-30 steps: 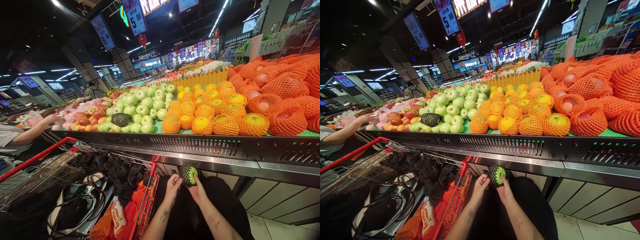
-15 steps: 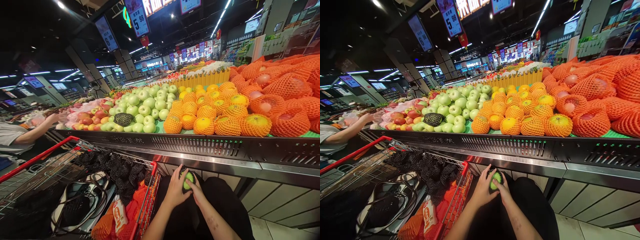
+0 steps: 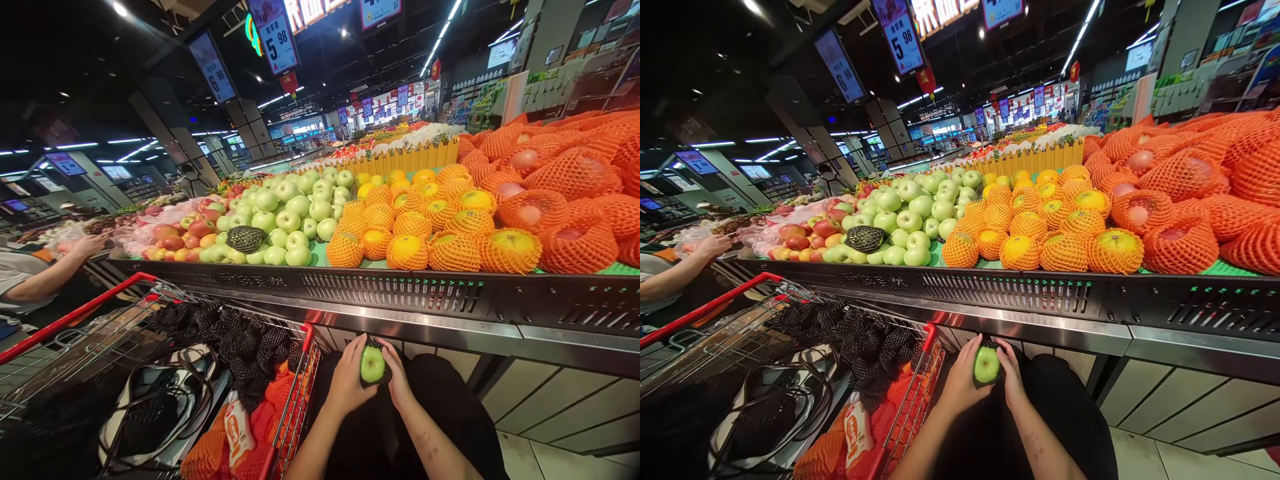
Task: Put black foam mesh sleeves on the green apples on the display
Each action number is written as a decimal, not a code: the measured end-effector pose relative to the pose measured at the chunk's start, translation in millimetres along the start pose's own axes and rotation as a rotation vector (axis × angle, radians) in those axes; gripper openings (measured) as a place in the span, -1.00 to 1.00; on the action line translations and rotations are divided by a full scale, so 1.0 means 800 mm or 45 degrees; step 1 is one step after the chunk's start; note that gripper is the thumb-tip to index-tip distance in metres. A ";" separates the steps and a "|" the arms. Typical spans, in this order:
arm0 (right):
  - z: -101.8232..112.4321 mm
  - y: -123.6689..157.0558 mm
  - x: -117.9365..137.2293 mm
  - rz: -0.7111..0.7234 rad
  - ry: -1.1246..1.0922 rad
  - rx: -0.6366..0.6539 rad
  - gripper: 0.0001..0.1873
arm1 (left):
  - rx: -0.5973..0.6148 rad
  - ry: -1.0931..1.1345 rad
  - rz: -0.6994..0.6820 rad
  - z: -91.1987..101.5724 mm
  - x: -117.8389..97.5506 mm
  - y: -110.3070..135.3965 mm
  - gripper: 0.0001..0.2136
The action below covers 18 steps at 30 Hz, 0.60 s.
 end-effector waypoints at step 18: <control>-0.002 -0.003 -0.009 -0.239 -0.258 0.088 -0.70 | -0.285 0.068 0.181 -0.012 0.004 0.013 0.02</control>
Point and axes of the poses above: each hand's wrist, its own y-axis away from the middle knuckle, its own z-axis out of the back of the hand, x = y × z, the point moved 3 cm from there along -y, towards the middle knuckle, and after that the axes turned 14 degrees about y, right-handed, at the moved point
